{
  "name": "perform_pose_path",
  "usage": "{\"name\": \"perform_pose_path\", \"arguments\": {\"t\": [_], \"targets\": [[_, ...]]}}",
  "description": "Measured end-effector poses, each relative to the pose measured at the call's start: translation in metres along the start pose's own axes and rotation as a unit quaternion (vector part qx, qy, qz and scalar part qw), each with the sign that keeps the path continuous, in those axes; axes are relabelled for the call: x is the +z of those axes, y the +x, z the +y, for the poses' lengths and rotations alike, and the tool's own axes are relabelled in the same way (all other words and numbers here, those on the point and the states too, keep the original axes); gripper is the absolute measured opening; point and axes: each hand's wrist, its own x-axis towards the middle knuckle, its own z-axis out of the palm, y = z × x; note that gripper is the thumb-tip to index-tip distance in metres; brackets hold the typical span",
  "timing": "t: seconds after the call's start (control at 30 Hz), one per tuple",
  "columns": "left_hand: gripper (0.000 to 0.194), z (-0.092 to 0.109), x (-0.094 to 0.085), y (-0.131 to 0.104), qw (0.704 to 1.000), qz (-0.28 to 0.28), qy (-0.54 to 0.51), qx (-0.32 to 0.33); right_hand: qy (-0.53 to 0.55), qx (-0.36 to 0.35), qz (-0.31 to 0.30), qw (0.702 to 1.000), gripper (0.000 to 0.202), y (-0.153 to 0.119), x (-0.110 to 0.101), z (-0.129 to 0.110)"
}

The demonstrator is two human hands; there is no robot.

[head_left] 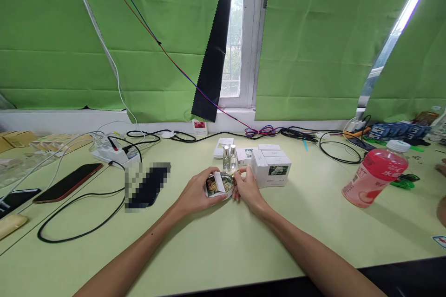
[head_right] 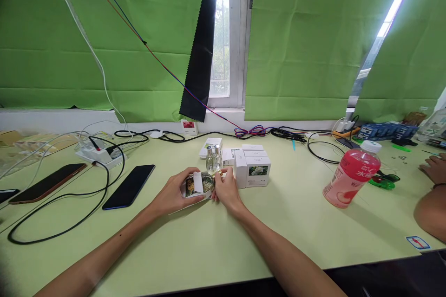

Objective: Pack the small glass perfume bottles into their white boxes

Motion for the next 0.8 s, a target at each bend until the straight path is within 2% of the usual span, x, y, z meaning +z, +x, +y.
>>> {"name": "perform_pose_path", "arguments": {"t": [0.8], "targets": [[0.057,0.0068,-0.0001,0.0010,0.999,0.019,0.004,-0.030,-0.008,-0.014,-0.002,1.000,0.020,-0.0023,-0.0016,-0.0014]]}}
